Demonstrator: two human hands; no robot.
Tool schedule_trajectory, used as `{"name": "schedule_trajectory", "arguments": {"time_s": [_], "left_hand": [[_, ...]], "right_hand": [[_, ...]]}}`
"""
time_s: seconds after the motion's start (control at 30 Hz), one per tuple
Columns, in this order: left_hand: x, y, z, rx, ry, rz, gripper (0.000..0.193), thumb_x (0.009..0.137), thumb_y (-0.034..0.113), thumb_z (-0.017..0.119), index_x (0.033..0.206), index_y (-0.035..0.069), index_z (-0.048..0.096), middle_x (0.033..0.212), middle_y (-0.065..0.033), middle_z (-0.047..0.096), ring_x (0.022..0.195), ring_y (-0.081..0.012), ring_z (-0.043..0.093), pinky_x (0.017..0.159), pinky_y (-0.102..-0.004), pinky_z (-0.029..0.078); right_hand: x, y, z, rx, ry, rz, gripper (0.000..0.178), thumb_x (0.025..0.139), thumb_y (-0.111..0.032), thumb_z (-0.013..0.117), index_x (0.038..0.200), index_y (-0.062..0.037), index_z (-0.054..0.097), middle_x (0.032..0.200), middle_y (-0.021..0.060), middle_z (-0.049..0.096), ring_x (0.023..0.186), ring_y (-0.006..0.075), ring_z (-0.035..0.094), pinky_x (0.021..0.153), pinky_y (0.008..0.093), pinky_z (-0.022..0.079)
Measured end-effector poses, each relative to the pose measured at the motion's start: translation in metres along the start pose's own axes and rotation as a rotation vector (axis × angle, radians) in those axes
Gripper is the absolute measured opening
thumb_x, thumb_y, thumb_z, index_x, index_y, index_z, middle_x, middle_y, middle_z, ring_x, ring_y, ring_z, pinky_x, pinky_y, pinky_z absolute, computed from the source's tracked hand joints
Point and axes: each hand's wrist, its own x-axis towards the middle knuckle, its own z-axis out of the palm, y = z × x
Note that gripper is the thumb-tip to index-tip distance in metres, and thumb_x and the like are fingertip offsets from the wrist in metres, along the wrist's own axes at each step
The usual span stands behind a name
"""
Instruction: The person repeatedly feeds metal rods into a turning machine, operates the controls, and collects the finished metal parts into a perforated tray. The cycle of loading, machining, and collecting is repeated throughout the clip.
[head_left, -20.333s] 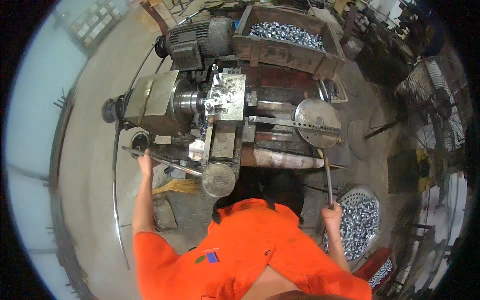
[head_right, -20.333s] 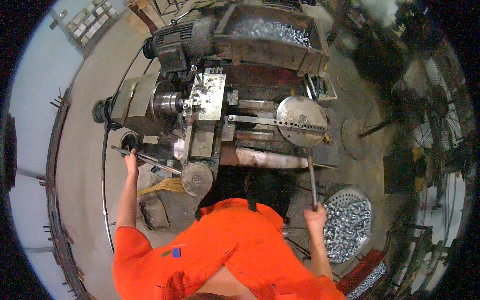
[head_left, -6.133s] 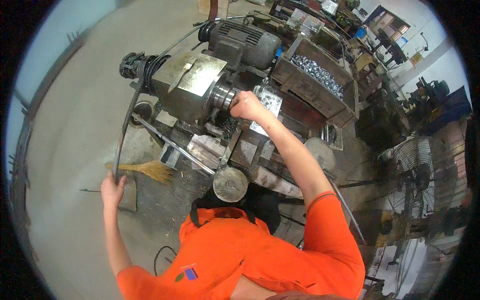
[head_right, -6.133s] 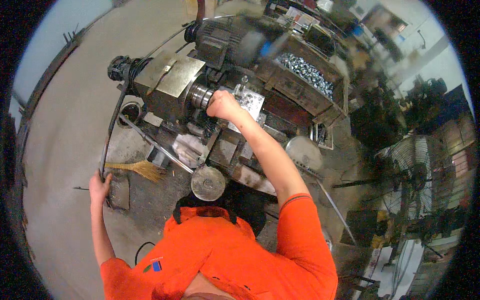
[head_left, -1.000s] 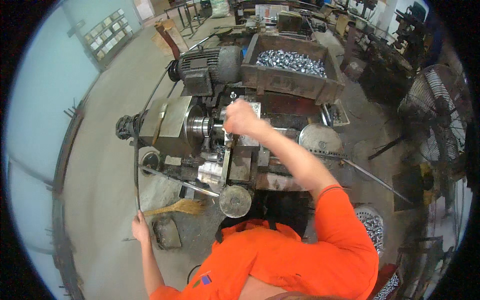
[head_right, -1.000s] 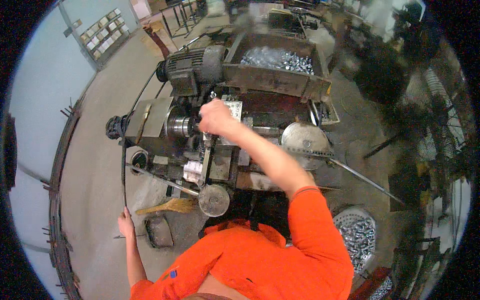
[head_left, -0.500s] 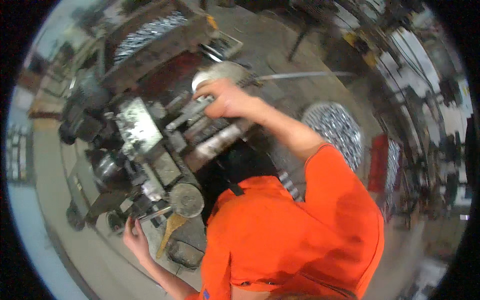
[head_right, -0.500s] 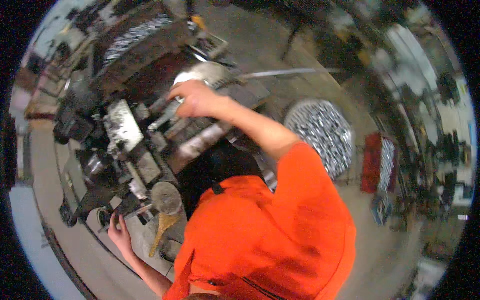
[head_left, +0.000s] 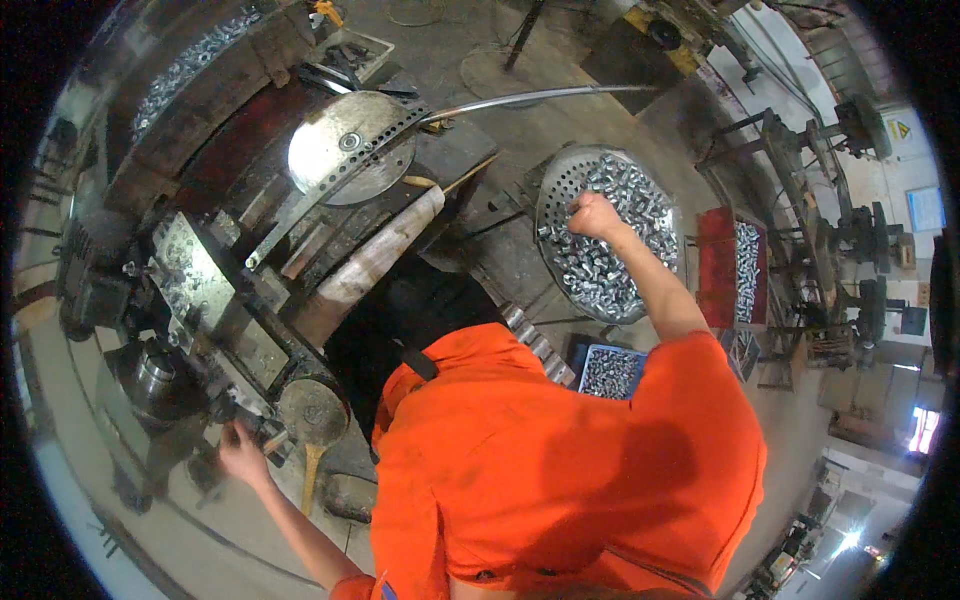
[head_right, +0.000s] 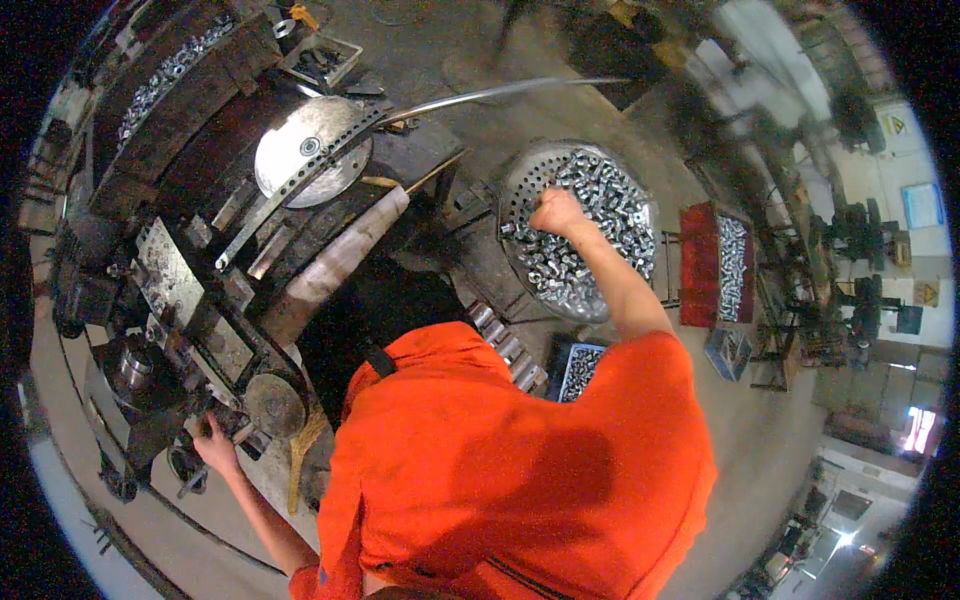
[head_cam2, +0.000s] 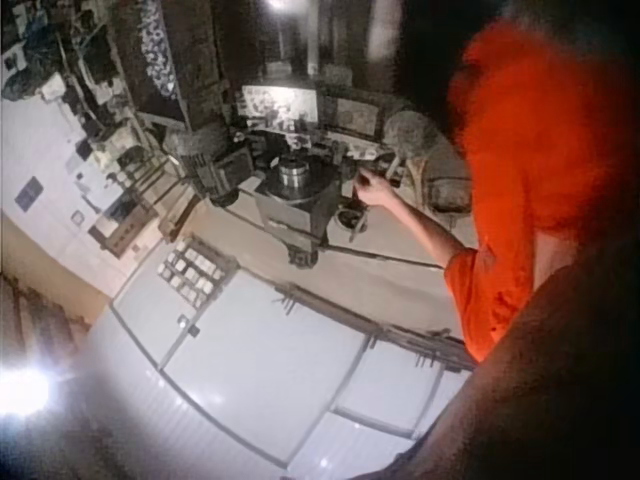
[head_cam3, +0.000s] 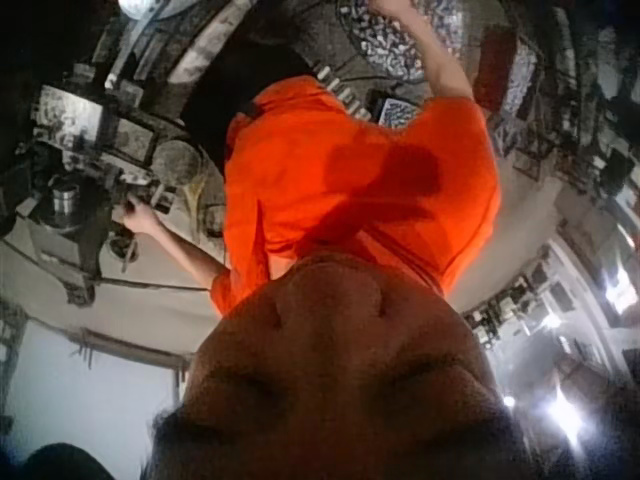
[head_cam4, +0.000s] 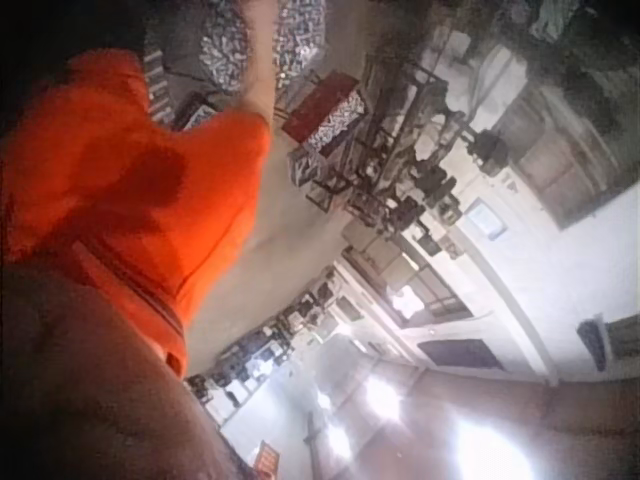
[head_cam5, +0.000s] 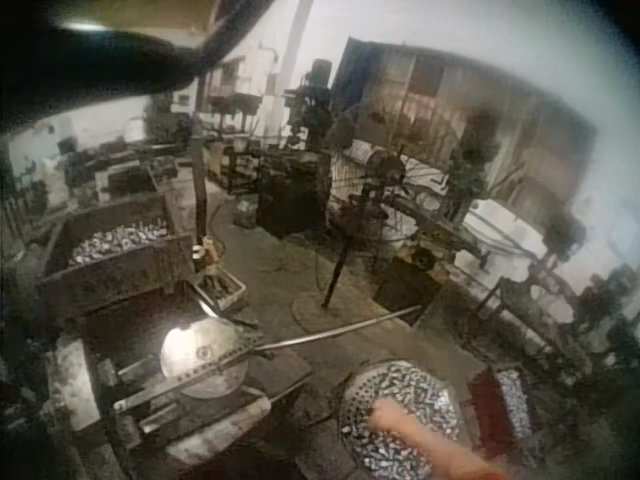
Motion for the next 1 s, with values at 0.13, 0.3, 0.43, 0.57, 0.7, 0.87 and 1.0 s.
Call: {"name": "schedule_trajectory", "arguments": {"time_s": [0.13,0.3,0.43,0.57,0.7,0.87,1.0], "left_hand": [[0.002,-0.016,0.009,-0.024,0.110,0.087,0.030,0.085,0.027,0.056,0.091,-0.002,0.063,0.079,-0.0152,0.065,0.069,-0.0258,0.061,0.065,-0.0358,0.046],[-0.001,0.008,0.000,-0.054,0.077,0.039,0.030,0.085,0.026,0.056,0.091,-0.002,0.063,0.075,-0.0128,0.064,0.067,-0.0253,0.060,0.064,-0.0342,0.045],[-0.009,0.008,-0.006,-0.219,-0.018,-0.008,0.025,0.085,0.020,0.058,0.090,-0.005,0.061,0.071,-0.0083,0.061,0.065,-0.0109,0.054,0.061,-0.0281,0.044],[-0.015,0.064,-0.051,-0.437,-0.110,0.005,0.024,0.086,0.016,0.058,0.094,-0.006,0.061,0.076,-0.0065,0.063,0.067,-0.0099,0.054,0.063,-0.0256,0.045],[-0.016,0.143,-0.065,-0.809,-0.216,0.047,0.025,0.086,0.017,0.057,0.098,-0.005,0.061,0.075,-0.0062,0.063,0.068,-0.0097,0.059,0.062,-0.0239,0.046],[-0.022,0.192,-0.044,-1.202,-0.682,0.173,0.040,0.092,0.035,0.047,0.097,-0.003,0.059,0.079,-0.0057,0.063,0.071,-0.0117,0.060,0.064,-0.0234,0.047],[-0.032,0.181,-0.049,-1.375,-0.601,0.148,0.039,0.092,0.035,0.049,0.083,-0.002,0.059,0.070,-0.0076,0.062,0.063,-0.0133,0.061,0.058,-0.0262,0.048]], "right_hand": [[0.013,-0.037,-0.003,-0.306,-0.165,-0.060,0.026,0.067,-0.023,0.055,0.082,-0.0043,0.067,0.094,0.0172,0.064,0.092,0.0298,0.061,0.081,0.0363,0.049],[0.026,-0.053,-0.010,-0.309,-0.178,-0.071,0.033,0.064,-0.025,0.061,0.085,0.0001,0.065,0.093,0.0207,0.063,0.095,0.0305,0.060,0.084,0.0381,0.048],[0.033,-0.021,-0.020,-0.339,0.203,-0.627,0.013,0.064,-0.026,0.058,0.060,-0.0146,0.063,0.066,0.0059,0.060,0.069,0.0270,0.057,0.059,0.0397,0.046],[-0.001,-0.098,-0.065,0.565,0.063,-0.399,0.019,0.060,-0.013,0.058,0.073,-0.0063,0.070,0.088,0.0136,0.064,0.089,0.0248,0.060,0.076,0.0320,0.047],[-0.044,-0.233,-0.084,0.673,-0.178,-0.730,0.026,0.054,-0.006,0.061,0.078,-0.0075,0.071,0.101,0.0117,0.058,0.087,0.0246,0.058,0.076,0.0302,0.045],[-0.109,-0.379,-0.091,0.840,-0.110,-1.432,0.029,0.051,-0.007,0.061,0.078,-0.0124,0.070,0.090,0.0108,0.053,0.083,0.0268,0.054,0.073,0.0325,0.045],[-0.132,-0.414,-0.090,0.773,-0.057,-1.511,0.020,0.054,-0.008,0.062,0.073,-0.0107,0.068,0.089,0.0102,0.054,0.078,0.0269,0.054,0.067,0.0322,0.045]]}}
